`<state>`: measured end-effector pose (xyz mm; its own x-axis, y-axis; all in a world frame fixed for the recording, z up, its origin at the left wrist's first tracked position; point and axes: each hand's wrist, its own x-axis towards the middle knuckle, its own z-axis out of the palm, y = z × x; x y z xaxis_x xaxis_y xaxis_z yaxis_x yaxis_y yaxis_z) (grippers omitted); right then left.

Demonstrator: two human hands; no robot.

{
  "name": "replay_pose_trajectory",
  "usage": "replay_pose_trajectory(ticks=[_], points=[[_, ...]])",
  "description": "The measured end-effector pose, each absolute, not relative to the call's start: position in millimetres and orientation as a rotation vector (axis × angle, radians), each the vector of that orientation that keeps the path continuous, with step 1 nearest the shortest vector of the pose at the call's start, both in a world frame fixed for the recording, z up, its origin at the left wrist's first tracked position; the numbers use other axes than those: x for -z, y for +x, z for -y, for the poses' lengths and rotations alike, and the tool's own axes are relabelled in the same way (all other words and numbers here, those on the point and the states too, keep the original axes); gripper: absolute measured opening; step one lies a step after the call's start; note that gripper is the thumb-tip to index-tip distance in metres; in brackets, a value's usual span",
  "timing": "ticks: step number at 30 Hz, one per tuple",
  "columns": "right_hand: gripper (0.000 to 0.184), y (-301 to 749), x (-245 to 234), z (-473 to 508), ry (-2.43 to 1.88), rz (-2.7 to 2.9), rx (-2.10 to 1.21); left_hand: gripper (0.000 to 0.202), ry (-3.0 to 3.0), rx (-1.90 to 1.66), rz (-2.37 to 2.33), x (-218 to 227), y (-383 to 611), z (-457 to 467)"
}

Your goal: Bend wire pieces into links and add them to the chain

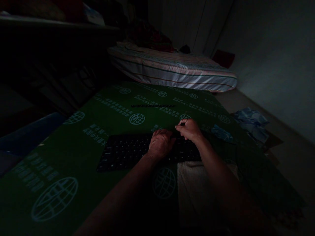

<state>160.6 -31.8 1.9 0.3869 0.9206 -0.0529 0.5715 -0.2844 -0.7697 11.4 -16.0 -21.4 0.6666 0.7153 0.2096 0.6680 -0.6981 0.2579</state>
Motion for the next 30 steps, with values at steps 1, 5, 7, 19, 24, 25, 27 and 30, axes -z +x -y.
replay_pose_trajectory(ticks=[1, 5, 7, 19, 24, 25, 27, 30], points=[[0.009, 160.2, -1.7, 30.7, -1.987, 1.338, -0.612, 0.024, 2.721, -0.439, -1.138, 21.2, 11.4, 16.1], [0.008, 155.4, -5.5, 27.7, -2.021, 1.575, -0.429, 0.023, 2.720, -0.425, -1.168, 20.9, 12.3, 16.4], [0.009, 153.3, -8.4, 27.0, -2.040, 1.639, -0.388, 0.022, 2.719, -0.434, -1.175, 20.9, 12.7, 16.5], [0.016, 162.1, 6.4, 30.8, -1.924, 1.581, -0.452, 0.026, 2.726, -0.397, -1.160, 19.3, 10.1, 17.8], [0.020, 162.1, 9.2, 31.5, -1.881, 1.640, -0.405, 0.025, 2.659, -0.235, -1.219, 4.6, 18.7, 16.5], [0.019, 162.4, 9.3, 31.4, -1.874, 1.647, -0.400, 0.026, 2.629, -0.215, -1.230, 2.3, 22.1, 15.4], [0.016, 163.0, 9.8, 31.1, -1.866, 1.656, -0.417, 0.025, 2.556, -0.202, -1.259, 0.8, 29.1, 12.2], [0.014, 162.4, 11.6, 30.8, -1.863, 1.656, -0.430, 0.022, 2.511, -0.220, -1.308, 5.9, 36.7, 7.0]])
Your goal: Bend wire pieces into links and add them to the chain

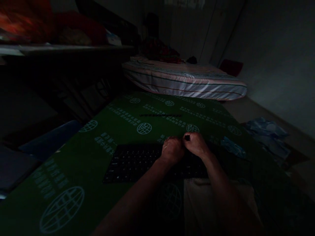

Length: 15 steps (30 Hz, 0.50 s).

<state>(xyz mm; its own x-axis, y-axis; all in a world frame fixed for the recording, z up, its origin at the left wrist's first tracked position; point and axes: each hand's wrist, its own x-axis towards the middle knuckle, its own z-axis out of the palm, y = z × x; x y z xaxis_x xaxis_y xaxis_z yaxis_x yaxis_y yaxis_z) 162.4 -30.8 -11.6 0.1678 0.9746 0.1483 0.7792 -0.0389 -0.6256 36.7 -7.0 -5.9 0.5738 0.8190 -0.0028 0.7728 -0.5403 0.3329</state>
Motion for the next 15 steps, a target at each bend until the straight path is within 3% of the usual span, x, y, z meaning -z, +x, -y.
replay_pose_trajectory(ticks=[15], points=[[0.018, 152.3, 17.4, 40.6, -1.881, 1.581, -0.300, 0.020, 2.407, -0.228, -1.340, 19.7, 38.0, -1.9]])
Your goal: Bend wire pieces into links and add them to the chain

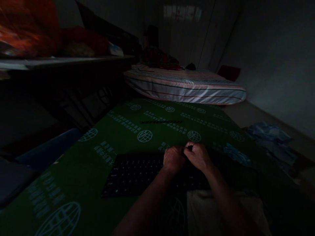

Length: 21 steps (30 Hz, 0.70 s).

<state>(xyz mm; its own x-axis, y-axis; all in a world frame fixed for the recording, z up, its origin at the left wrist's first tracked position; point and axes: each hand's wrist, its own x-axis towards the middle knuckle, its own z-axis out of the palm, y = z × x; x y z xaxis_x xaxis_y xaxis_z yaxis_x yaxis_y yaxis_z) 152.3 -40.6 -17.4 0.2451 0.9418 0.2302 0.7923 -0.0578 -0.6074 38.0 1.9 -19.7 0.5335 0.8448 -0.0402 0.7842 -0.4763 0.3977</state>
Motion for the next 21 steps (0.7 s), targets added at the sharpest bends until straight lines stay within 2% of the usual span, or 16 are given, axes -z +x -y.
replay_pose_trajectory(ticks=[21], points=[[0.022, 152.0, 26.8, 42.4, -1.812, 1.478, -0.260, 0.019, 2.481, -0.390, -1.268, 21.7, 34.4, 5.2]])
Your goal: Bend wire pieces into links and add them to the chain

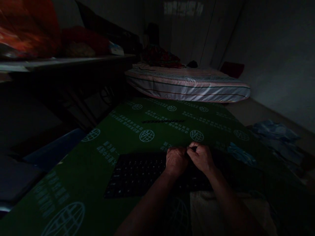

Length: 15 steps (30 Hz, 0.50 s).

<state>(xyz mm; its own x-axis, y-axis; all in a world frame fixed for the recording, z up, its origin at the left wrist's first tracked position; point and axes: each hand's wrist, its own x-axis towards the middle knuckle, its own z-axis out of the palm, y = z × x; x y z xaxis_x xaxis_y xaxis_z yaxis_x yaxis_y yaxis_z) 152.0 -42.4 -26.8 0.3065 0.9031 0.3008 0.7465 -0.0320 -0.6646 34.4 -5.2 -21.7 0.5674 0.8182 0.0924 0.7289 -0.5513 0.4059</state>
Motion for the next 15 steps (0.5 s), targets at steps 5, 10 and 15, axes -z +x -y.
replay_pose_trajectory(ticks=[5, 10, 15], points=[[0.024, 152.9, 30.1, 42.4, -1.761, 1.438, -0.255, 0.019, 2.500, -0.388, -1.275, 23.1, 35.4, 6.0], [0.023, 153.8, 32.9, 42.4, -1.723, 1.400, -0.251, 0.019, 2.497, -0.367, -1.260, 22.7, 35.4, 7.3], [0.021, 158.0, 31.9, 41.7, -1.689, 1.281, -0.305, 0.020, 2.499, -0.452, -1.208, 20.9, 34.1, 9.7]])
